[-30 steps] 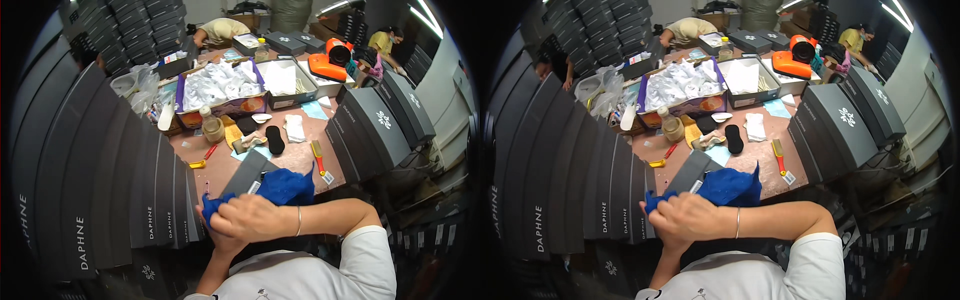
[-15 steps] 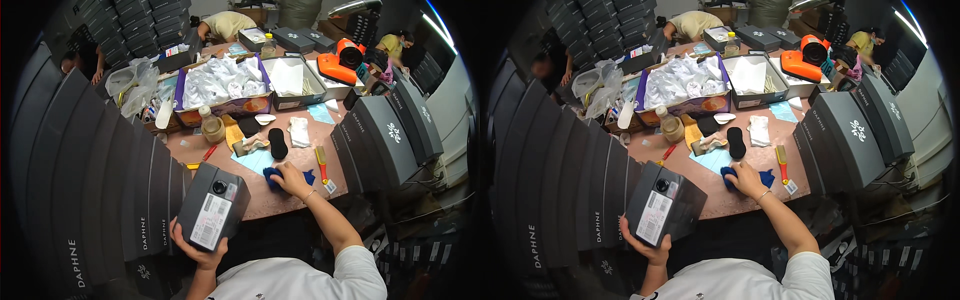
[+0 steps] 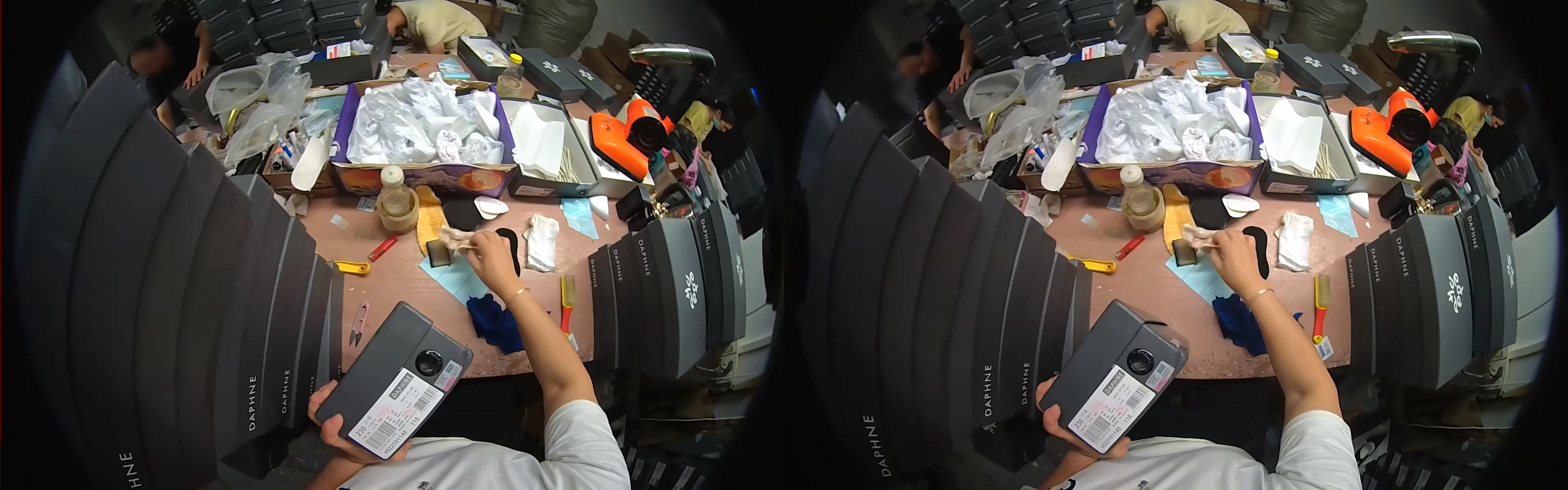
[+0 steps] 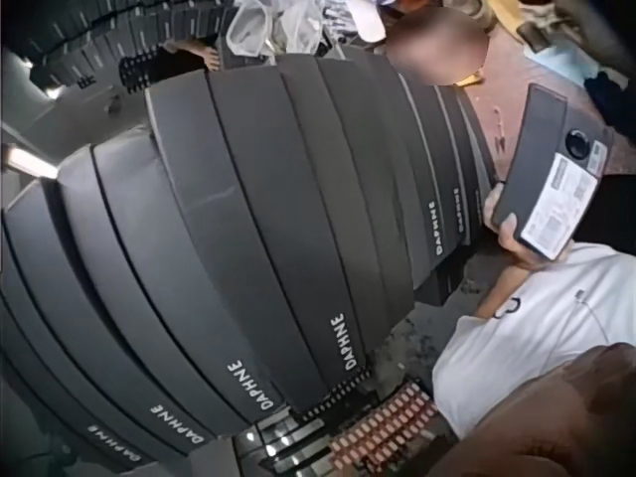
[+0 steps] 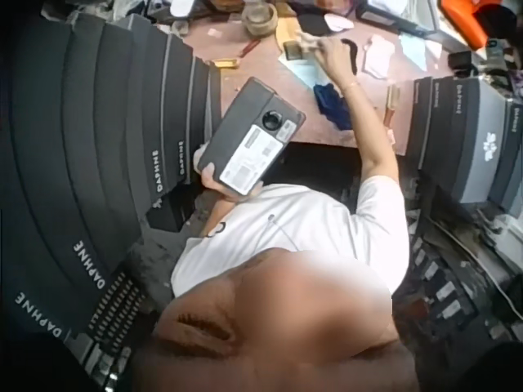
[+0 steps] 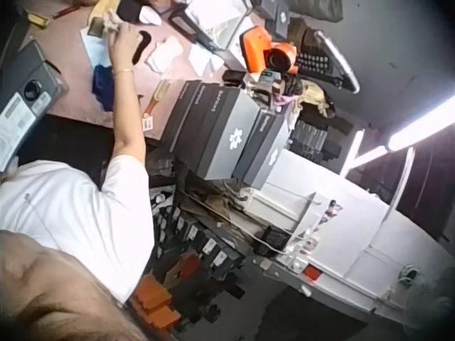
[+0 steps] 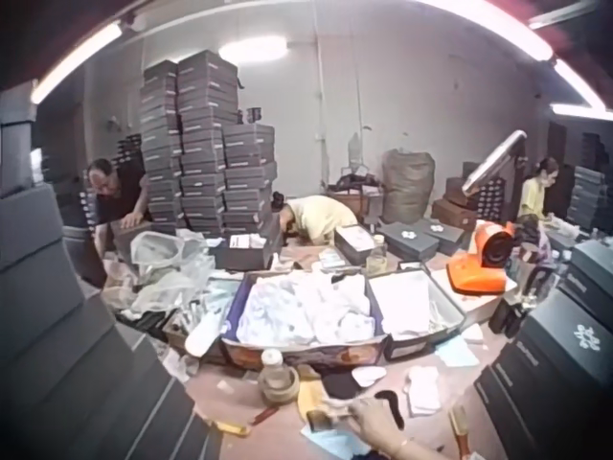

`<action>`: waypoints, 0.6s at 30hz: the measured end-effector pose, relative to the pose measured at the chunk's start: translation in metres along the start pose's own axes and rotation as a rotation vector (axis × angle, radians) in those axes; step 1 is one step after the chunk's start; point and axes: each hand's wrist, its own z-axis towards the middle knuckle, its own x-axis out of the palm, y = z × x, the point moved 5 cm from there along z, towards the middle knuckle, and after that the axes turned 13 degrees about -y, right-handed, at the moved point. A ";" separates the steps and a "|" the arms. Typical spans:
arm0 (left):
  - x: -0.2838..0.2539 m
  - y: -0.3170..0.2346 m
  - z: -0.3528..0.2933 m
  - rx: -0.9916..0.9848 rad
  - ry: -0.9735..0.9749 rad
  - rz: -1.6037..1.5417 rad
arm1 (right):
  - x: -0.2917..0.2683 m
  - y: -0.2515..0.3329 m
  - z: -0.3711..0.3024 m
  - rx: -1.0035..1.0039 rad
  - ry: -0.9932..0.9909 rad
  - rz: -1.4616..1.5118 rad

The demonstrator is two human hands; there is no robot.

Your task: Packing pairs of shoes into boxes with tissue paper and applying stamps to the boxes.

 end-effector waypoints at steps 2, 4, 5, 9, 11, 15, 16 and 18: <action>-0.002 0.000 -0.005 -0.011 0.011 0.021 | -0.025 0.006 0.000 0.237 -0.077 0.281; -0.001 -0.003 -0.005 0.009 0.016 0.033 | -0.051 0.022 -0.005 0.338 -0.062 0.474; 0.000 -0.003 -0.005 0.009 0.006 0.020 | -0.058 0.027 -0.015 0.322 -0.114 0.531; 0.001 0.000 0.001 0.008 -0.049 -0.018 | -0.065 0.008 -0.071 0.885 -0.090 1.094; 0.001 0.005 0.001 -0.015 -0.062 -0.060 | -0.068 0.015 -0.091 1.182 -0.140 1.430; -0.014 -0.023 0.018 0.108 -0.021 0.103 | -0.100 0.046 -0.104 1.120 -0.199 1.535; -0.021 -0.031 0.020 0.158 -0.014 0.193 | -0.114 0.056 -0.102 1.048 -0.189 1.514; -0.045 -0.050 0.012 0.284 -0.132 -0.147 | -0.137 0.079 -0.097 0.916 -0.141 1.502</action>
